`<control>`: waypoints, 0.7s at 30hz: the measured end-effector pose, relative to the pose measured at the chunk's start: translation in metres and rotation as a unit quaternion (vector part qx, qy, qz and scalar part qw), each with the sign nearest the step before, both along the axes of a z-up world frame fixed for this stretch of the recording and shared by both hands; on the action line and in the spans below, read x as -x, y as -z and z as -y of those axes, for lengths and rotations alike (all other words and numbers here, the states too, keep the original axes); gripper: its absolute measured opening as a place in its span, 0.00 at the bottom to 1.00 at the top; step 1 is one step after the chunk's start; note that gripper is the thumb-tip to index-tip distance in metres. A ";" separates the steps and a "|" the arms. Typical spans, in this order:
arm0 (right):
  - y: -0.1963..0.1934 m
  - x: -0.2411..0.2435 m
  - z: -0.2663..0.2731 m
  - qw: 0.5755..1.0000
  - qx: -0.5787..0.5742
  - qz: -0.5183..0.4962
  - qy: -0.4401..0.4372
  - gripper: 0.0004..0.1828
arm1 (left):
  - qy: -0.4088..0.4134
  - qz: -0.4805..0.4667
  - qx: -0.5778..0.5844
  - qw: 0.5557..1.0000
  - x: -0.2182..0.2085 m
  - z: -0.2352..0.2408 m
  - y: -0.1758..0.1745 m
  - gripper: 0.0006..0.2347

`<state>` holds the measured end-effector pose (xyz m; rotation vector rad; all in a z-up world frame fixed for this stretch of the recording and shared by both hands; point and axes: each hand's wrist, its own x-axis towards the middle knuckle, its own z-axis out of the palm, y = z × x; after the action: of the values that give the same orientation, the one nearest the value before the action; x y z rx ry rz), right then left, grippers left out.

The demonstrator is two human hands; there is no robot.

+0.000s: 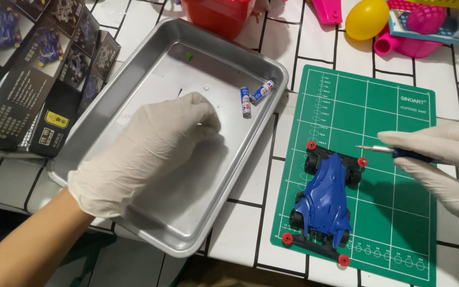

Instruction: Assembling a small model toy car by installing batteries, fitting the body shell, and using a screwdriver to secure it.

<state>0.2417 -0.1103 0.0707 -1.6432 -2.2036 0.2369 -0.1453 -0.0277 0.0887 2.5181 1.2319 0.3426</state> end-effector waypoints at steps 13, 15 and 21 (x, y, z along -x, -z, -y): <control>0.014 0.036 0.008 0.978 -0.164 -0.100 -0.076 0.15 | 0.207 0.244 0.123 0.939 -0.098 -0.007 0.051 0.11; 0.016 0.038 0.005 0.979 -0.150 -0.113 -0.078 0.15 | 0.212 0.250 0.132 0.935 -0.099 -0.009 0.057 0.12; 0.018 0.046 0.003 0.977 -0.158 -0.074 -0.123 0.16 | 0.198 0.226 0.114 0.947 -0.100 -0.011 0.065 0.06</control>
<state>0.1962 -0.1137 0.0527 -1.1497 -2.1954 0.0662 -0.0455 -0.0170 0.0234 2.2408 0.5431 0.5956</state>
